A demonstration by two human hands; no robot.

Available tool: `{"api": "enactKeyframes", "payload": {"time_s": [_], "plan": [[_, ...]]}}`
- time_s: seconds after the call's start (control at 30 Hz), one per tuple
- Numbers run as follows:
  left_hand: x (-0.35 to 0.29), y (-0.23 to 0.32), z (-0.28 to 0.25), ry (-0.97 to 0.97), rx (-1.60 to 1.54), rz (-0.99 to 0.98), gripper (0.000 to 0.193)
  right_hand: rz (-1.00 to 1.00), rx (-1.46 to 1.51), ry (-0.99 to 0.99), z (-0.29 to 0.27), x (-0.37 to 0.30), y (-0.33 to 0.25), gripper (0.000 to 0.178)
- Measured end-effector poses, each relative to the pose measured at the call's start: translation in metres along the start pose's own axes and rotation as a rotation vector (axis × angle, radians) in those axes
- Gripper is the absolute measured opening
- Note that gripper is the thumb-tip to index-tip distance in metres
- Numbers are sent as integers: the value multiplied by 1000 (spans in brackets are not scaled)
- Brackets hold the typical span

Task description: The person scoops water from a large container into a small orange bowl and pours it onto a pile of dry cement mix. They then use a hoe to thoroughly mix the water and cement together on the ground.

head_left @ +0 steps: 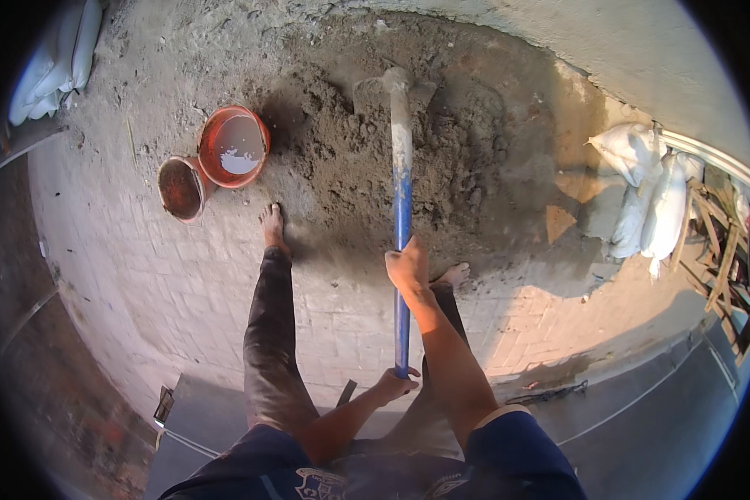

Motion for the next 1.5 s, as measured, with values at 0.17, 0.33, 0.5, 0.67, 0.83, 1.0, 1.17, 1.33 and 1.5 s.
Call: {"api": "enactKeyframes", "payload": {"time_s": [0.17, 0.33, 0.5, 0.67, 0.83, 1.0, 1.17, 1.33, 1.5], "plan": [[-20, -95, -19, 219, 531, 195, 41, 72, 444, -35, -4, -89, 27, 17], [39, -20, -103, 533, 363, 177, 37, 96, 776, 19, -2, -20, 22, 19], [134, 132, -172, 679, 286, 267, 38, -7, 884, 40, 0, 161, -38, 20], [204, 174, -168, 642, 129, 199, 30, -42, 717, 99, -6, 242, -64, 20], [203, 213, -137, 529, 147, 241, 29, -1, 482, 168, -30, 254, -48, 19], [223, 156, -123, 516, -14, 375, 25, 85, 208, 79, 0, 248, -68, 31], [118, 172, -71, 501, 153, 307, 20, 207, 131, 72, -40, 218, -40, 35], [30, 131, -55, 321, 124, 161, 25, 310, 217, 34, -52, 155, -27, 31], [-63, 83, -29, 196, 123, -51, 30, 332, 228, 44, -35, 76, 4, 26]]}}
Point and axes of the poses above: each hand's wrist, its own x-axis towards the middle knuckle, its own z-axis out of the palm, y = z × x, the point moved 7 cm from there along x, towards the middle knuckle, and after that the axes turned 10 degrees about x, right-handed, at the moved point
